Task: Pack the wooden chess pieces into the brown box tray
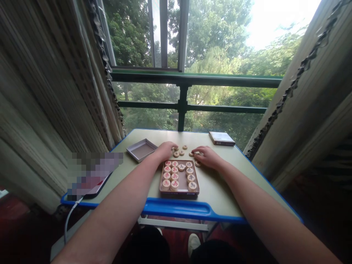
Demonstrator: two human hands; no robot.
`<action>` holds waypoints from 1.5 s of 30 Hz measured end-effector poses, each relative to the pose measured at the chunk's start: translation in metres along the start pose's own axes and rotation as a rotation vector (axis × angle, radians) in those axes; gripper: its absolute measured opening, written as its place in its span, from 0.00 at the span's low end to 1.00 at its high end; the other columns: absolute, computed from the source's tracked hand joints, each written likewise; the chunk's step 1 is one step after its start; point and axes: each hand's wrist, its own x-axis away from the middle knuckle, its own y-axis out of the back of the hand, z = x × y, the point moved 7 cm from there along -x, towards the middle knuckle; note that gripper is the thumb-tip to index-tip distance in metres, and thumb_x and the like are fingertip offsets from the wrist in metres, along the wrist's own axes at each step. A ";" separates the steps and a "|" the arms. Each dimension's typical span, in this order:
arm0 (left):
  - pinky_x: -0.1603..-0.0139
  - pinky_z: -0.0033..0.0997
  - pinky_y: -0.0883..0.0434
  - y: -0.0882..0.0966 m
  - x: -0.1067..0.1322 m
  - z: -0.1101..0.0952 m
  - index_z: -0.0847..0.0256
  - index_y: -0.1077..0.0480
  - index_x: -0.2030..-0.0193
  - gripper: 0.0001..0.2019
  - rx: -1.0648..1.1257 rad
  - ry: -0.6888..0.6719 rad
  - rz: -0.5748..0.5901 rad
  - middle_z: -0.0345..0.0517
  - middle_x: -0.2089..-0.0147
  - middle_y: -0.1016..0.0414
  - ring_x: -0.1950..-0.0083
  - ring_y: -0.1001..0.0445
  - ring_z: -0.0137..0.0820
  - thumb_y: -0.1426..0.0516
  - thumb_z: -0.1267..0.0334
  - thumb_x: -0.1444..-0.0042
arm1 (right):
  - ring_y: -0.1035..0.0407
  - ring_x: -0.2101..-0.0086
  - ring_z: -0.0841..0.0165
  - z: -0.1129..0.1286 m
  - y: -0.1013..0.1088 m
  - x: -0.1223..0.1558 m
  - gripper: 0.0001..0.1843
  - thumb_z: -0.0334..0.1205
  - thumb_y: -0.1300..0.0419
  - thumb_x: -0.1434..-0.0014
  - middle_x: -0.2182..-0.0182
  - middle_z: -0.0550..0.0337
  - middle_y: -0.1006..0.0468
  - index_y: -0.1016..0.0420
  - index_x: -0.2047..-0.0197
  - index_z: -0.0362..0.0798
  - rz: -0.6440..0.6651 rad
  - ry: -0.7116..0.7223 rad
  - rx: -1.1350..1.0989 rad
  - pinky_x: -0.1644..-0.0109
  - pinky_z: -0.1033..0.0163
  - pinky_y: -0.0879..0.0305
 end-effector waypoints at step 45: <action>0.64 0.24 0.33 0.001 0.006 -0.018 0.59 0.24 0.63 0.13 0.108 -0.031 0.112 0.44 0.62 0.23 0.62 0.28 0.32 0.41 0.56 0.54 | 0.36 0.54 0.63 0.014 -0.005 -0.005 0.16 0.32 0.45 0.48 0.60 0.61 0.22 0.23 0.57 0.52 0.018 -0.029 -0.064 0.47 0.61 0.43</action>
